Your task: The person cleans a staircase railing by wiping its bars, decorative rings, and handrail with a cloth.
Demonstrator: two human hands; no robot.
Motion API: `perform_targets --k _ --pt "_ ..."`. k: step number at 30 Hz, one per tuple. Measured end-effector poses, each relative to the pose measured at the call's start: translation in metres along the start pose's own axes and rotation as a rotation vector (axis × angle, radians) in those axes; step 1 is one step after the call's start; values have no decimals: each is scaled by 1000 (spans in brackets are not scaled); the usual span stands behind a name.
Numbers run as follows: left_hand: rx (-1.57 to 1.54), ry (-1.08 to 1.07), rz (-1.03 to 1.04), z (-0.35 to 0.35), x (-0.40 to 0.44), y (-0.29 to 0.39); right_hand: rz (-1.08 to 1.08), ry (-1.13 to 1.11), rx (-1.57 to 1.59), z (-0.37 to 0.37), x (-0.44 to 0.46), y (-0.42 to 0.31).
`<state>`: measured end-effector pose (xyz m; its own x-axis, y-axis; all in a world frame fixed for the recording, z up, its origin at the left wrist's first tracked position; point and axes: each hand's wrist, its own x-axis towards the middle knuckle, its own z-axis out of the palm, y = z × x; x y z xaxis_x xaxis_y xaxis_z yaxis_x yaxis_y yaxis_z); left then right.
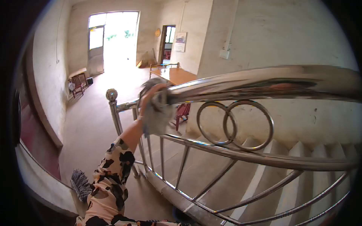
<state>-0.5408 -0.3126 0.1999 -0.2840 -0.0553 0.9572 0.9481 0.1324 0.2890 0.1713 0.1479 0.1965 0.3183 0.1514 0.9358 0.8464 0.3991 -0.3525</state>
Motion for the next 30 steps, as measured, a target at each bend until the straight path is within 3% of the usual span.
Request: perform_targets --k 2,4,5,8,12,14,16,17,19,22,23,24,26,28,29,30 --pt "2 -214 100 3 24 42 -120 54 -212 -32 -3 -59" --pt "-372 -257 -177 11 34 69 -93 12 -116 -37 2 -64" --pt "-259 -272 -10 8 38 85 -91 -13 -116 -34 4 -51" --pt "-128 -260 194 3 43 77 -141 42 -216 -25 -1 -34" --pt "-61 -392 -121 -16 30 19 -194 113 -338 -24 -6 -30" --pt "-23 -400 -88 -29 10 -58 -163 90 -307 -24 -4 -33" --pt "9 -368 -127 -48 -5 -75 -92 49 -240 -26 -2 -40" --pt "-140 -305 -528 -54 -6 -76 -53 29 -203 -27 -4 -45" --pt "-286 -140 -937 -62 -9 -84 0 32 -163 -30 -5 -52" --pt "-402 -29 -938 -54 -25 -126 74 42 16 -30 0 -65" --pt "-180 -131 -753 -53 -32 -135 143 -91 -92 -35 8 -73" --pt "40 -230 -564 -52 -39 -144 135 -89 -92 -32 9 -66" --pt "-315 -192 -808 -48 -34 -153 -74 41 -207 -26 2 -44" --pt "-361 -347 -677 -47 0 -59 -80 36 -215 -31 -3 -38" --pt "-588 -347 -771 -36 12 -37 -81 36 -214 -32 -3 -38" --pt "-551 -362 -596 -29 21 -8 -84 38 -208 -31 -1 -39"
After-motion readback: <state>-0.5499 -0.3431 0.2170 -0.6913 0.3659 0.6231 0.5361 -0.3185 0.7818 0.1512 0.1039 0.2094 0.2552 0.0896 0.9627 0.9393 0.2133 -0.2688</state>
